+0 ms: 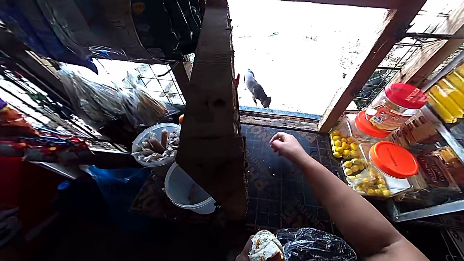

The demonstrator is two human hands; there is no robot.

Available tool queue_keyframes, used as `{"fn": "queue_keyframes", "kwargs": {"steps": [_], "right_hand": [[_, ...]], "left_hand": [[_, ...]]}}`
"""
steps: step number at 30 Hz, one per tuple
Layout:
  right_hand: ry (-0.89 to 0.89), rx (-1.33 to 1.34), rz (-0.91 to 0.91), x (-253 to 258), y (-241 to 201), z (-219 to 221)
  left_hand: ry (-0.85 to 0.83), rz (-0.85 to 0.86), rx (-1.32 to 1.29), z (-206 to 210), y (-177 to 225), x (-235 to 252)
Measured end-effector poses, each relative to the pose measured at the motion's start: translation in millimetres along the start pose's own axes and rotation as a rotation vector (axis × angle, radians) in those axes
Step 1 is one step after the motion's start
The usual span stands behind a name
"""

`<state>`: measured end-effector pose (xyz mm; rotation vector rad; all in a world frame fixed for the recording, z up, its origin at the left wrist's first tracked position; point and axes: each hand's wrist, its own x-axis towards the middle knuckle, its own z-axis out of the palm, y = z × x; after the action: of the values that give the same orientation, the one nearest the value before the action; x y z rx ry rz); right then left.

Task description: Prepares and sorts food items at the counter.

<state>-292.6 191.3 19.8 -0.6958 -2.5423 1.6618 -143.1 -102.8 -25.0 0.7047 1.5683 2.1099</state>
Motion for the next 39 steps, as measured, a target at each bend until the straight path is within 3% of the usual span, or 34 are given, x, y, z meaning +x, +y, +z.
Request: {"fn": "queue_keyframes", "kwargs": {"steps": [2,4,10,13,16,19,23,28,30,33,35,36,39], "right_hand": [[0.008,0.432,0.110,-17.5,-0.7,-4.5],[-0.164,0.540,0.020,-51.9,1.8,-9.5],[-0.610,0.023,-0.434,-165.2,32.7,-9.9],[-0.715,-0.194,-0.530,-194.1,54.3,-2.5],[-0.778,-0.126,-0.503,-208.4,67.9,-4.5],[-0.598,0.117,-0.411,-207.5,69.4,-31.3],[-0.136,0.242,-0.293,-186.1,31.8,-68.1],[0.467,-0.270,-0.239,-88.7,-21.1,-79.4],[0.501,-0.440,-0.155,-39.1,-29.9,-63.3],[0.159,-0.604,-0.115,10.0,-10.6,-18.6],[-0.145,-0.664,-0.279,4.9,9.1,14.6],[-0.340,-0.687,-0.350,-15.7,10.5,23.2],[-0.985,-0.717,-0.340,-116.3,-3.8,6.8]], "left_hand": [[-0.004,0.008,-0.003,-0.5,-0.7,-0.1],[-0.008,0.032,-0.021,-0.6,-2.0,0.3],[-0.031,0.145,-0.035,3.4,2.7,8.2],[-0.039,0.159,-0.054,7.9,2.7,10.0],[-0.039,0.178,-0.090,12.7,0.2,9.1],[-0.033,0.221,-0.142,15.5,-2.5,4.4],[-0.070,0.255,-0.184,8.4,-9.1,-4.0],[-0.116,0.215,-0.153,2.3,-2.2,-20.2],[-0.133,0.250,-0.137,1.7,4.6,-19.3],[-0.087,0.315,-0.164,-1.1,1.1,-19.6],[-0.072,0.344,-0.152,-8.2,0.7,-21.3],[-0.054,0.347,-0.123,-10.9,5.6,-22.1],[0.026,0.304,-0.114,-24.7,-0.1,-39.0]]}}
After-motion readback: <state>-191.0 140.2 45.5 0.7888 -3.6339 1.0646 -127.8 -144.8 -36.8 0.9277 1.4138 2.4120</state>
